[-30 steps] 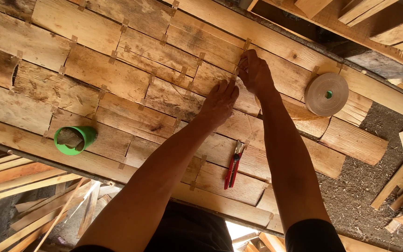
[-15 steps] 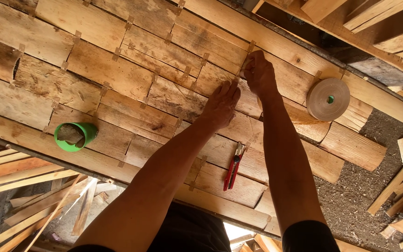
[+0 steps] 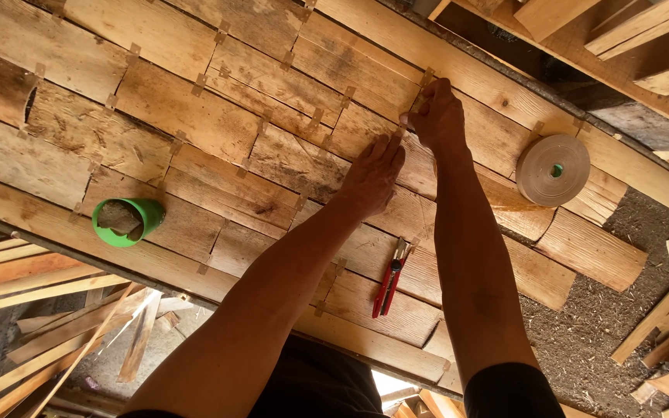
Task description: Assembling a bamboo surface by fitting and securing bamboo strips on a workbench.
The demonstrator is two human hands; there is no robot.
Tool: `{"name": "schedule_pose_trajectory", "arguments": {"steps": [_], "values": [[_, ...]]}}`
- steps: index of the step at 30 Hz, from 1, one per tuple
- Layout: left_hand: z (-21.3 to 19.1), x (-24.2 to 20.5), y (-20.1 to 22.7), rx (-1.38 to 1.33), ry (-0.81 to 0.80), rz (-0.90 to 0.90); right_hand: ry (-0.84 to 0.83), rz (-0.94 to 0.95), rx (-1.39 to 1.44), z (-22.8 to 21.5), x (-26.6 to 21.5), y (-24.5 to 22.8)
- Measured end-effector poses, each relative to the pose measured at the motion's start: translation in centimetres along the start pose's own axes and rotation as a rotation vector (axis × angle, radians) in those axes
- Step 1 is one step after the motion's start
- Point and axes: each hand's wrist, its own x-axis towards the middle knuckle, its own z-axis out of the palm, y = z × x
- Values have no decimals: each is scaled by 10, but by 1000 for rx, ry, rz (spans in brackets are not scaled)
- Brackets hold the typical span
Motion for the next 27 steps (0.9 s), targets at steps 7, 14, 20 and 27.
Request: {"name": "schedule_pose_trajectory", "arguments": {"steps": [7,14,20,27], "values": [[-4,-1,2,-17,4,-9,18,-40,-105,-2,9,10],[0,0,2,-30,4,-11,30,-118,15,0,8,35],[4,0,3,-65,54,-17,54,-68,33,-2,-6,2],[-5,-5,3,-65,49,-24,110,-158,-19,7,1,18]]}}
